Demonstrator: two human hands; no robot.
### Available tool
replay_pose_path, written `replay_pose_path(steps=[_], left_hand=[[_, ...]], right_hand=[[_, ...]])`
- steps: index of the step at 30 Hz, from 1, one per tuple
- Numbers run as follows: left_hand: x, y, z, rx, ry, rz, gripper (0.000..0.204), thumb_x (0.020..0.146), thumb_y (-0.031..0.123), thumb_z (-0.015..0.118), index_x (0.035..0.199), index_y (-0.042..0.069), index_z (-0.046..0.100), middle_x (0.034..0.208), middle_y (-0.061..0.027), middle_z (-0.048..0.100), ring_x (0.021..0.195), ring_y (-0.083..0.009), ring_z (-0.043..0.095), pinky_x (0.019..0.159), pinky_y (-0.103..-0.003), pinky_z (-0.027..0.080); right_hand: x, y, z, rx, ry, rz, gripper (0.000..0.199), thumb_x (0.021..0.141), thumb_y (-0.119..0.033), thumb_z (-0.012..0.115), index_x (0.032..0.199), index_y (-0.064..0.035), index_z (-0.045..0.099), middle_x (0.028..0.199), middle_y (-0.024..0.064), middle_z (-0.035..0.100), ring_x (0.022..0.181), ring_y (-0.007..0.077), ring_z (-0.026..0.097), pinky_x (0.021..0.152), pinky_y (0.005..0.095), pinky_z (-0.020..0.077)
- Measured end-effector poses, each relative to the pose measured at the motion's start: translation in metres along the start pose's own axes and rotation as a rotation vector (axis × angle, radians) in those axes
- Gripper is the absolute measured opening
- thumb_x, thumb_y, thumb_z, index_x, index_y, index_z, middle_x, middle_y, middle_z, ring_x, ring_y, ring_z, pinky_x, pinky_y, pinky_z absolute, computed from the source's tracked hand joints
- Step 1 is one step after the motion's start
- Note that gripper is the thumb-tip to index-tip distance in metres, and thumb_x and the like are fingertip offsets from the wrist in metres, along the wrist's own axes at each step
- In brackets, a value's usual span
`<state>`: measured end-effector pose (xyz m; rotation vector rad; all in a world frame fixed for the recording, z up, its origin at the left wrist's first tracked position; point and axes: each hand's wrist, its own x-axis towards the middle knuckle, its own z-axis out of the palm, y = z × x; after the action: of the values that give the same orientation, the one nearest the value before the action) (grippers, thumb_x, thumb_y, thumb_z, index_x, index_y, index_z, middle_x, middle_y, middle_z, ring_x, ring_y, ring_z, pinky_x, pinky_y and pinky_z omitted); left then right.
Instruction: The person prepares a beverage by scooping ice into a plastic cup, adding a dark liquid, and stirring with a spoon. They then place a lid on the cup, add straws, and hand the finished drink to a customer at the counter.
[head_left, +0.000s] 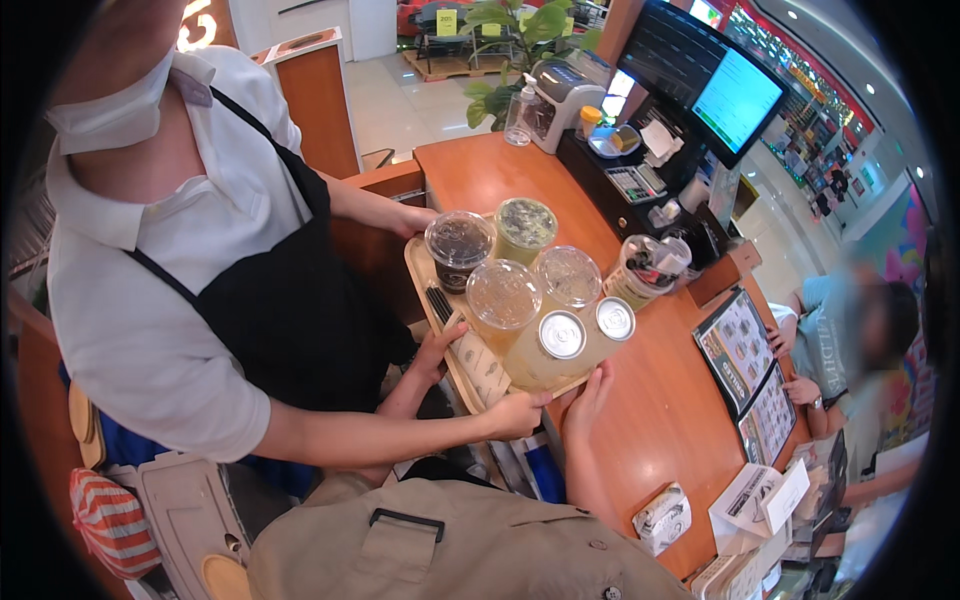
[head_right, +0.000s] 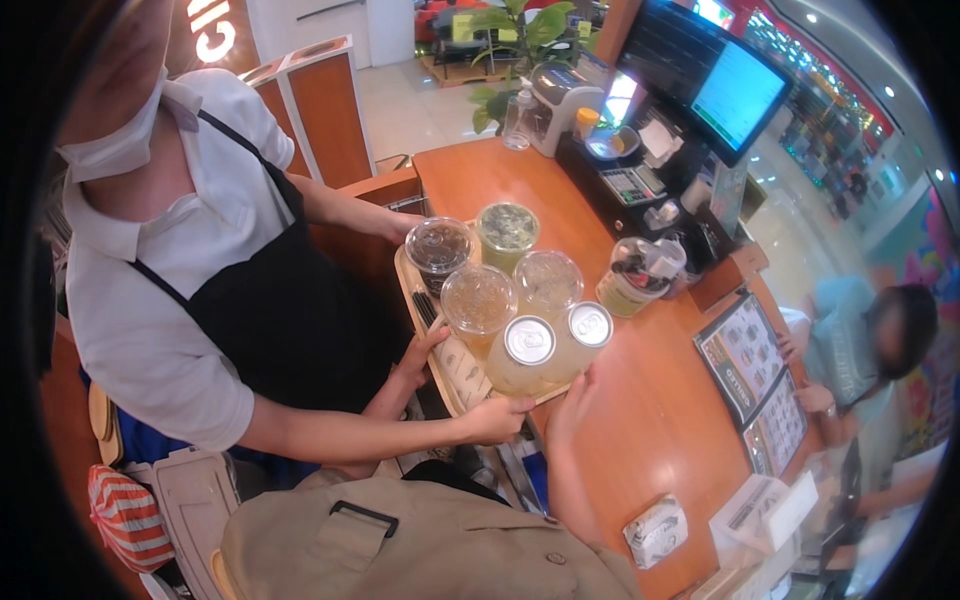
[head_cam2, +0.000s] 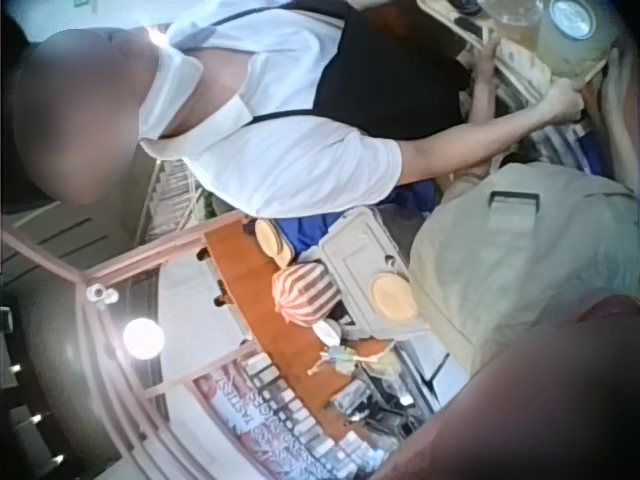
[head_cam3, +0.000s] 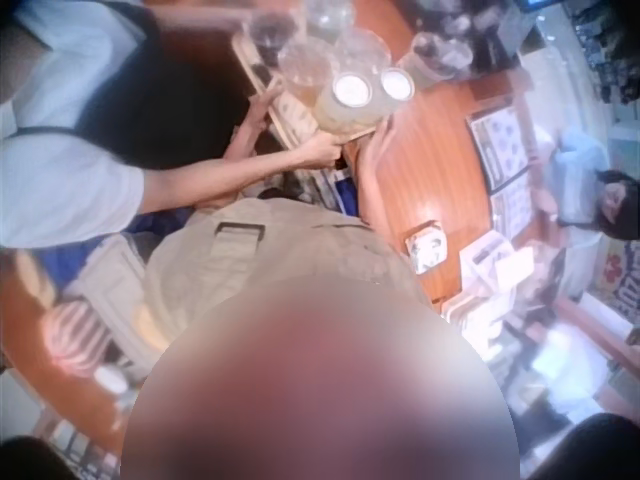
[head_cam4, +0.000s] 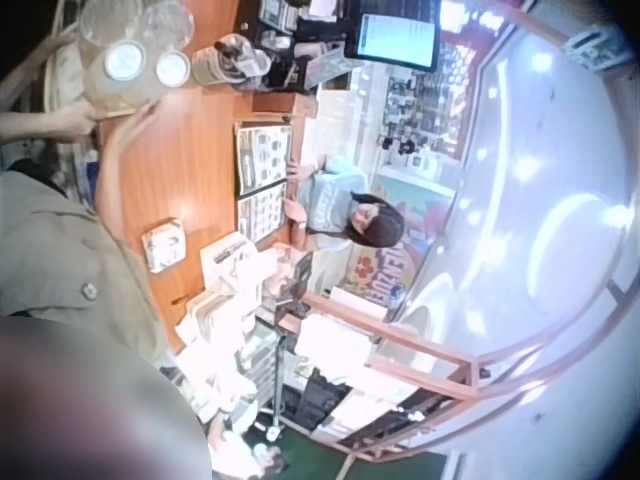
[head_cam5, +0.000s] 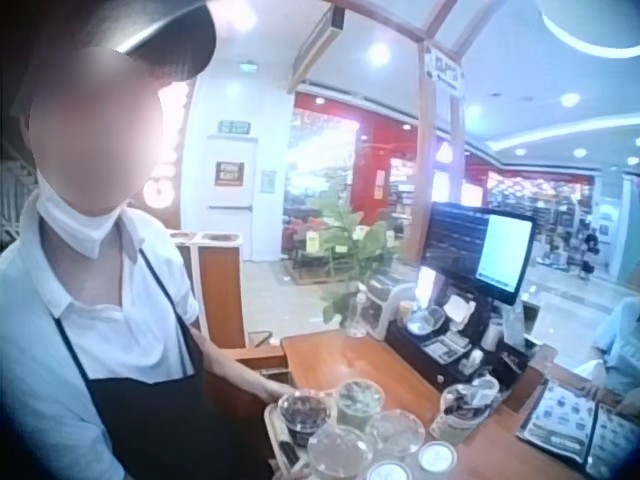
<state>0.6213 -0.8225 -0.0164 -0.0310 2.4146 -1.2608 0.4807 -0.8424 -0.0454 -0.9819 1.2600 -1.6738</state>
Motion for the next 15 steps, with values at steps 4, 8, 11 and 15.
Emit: replay_pose_path(steps=[4, 8, 11, 15], left_hand=[[-0.015, 0.005, 0.016, -0.048, 0.076, -0.054, 0.055, 0.091, 0.047, 0.040, 0.072, 0.002, 0.066, 0.056, -0.0124, 0.059, 0.058, -0.0240, 0.059, 0.056, -0.033, 0.047], [-0.035, 0.001, 0.028, -0.229, 0.140, -0.109, 0.055, 0.092, 0.045, 0.040, 0.063, 0.004, 0.062, 0.049, -0.0103, 0.053, 0.051, -0.0219, 0.054, 0.051, -0.032, 0.043], [-0.053, -0.016, 0.030, -0.086, 0.125, -0.069, 0.054, 0.092, 0.045, 0.040, 0.061, 0.005, 0.059, 0.047, -0.0082, 0.048, 0.047, -0.0210, 0.050, 0.047, -0.032, 0.041], [-0.049, -0.019, 0.042, 0.541, 0.169, -0.149, 0.048, 0.093, 0.043, 0.039, 0.074, 0.004, 0.060, 0.060, -0.0107, 0.055, 0.061, -0.0220, 0.054, 0.056, -0.031, 0.043]], right_hand=[[-0.030, -0.006, 0.010, -0.159, 0.074, -0.056, 0.034, 0.094, -0.021, 0.044, 0.120, 0.0008, 0.041, 0.122, 0.0102, 0.042, 0.113, 0.0179, 0.041, 0.094, 0.0298, 0.0335], [-0.056, -0.018, -0.001, -0.201, -0.061, 0.091, 0.022, 0.091, -0.014, 0.048, 0.108, 0.0016, 0.050, 0.098, 0.0085, 0.056, 0.090, 0.0128, 0.053, 0.078, 0.0243, 0.0412], [-0.064, -0.032, 0.013, -0.201, -0.386, 0.248, 0.011, 0.089, -0.010, 0.053, 0.092, 0.0007, 0.056, 0.073, 0.0015, 0.058, 0.066, 0.0057, 0.052, 0.060, 0.0194, 0.0404], [-0.048, -0.020, 0.037, 0.039, -0.445, 0.857, 0.034, 0.095, -0.032, 0.041, 0.098, -0.0017, 0.057, 0.079, 0.0053, 0.062, 0.069, 0.0135, 0.059, 0.058, 0.0255, 0.0466]])
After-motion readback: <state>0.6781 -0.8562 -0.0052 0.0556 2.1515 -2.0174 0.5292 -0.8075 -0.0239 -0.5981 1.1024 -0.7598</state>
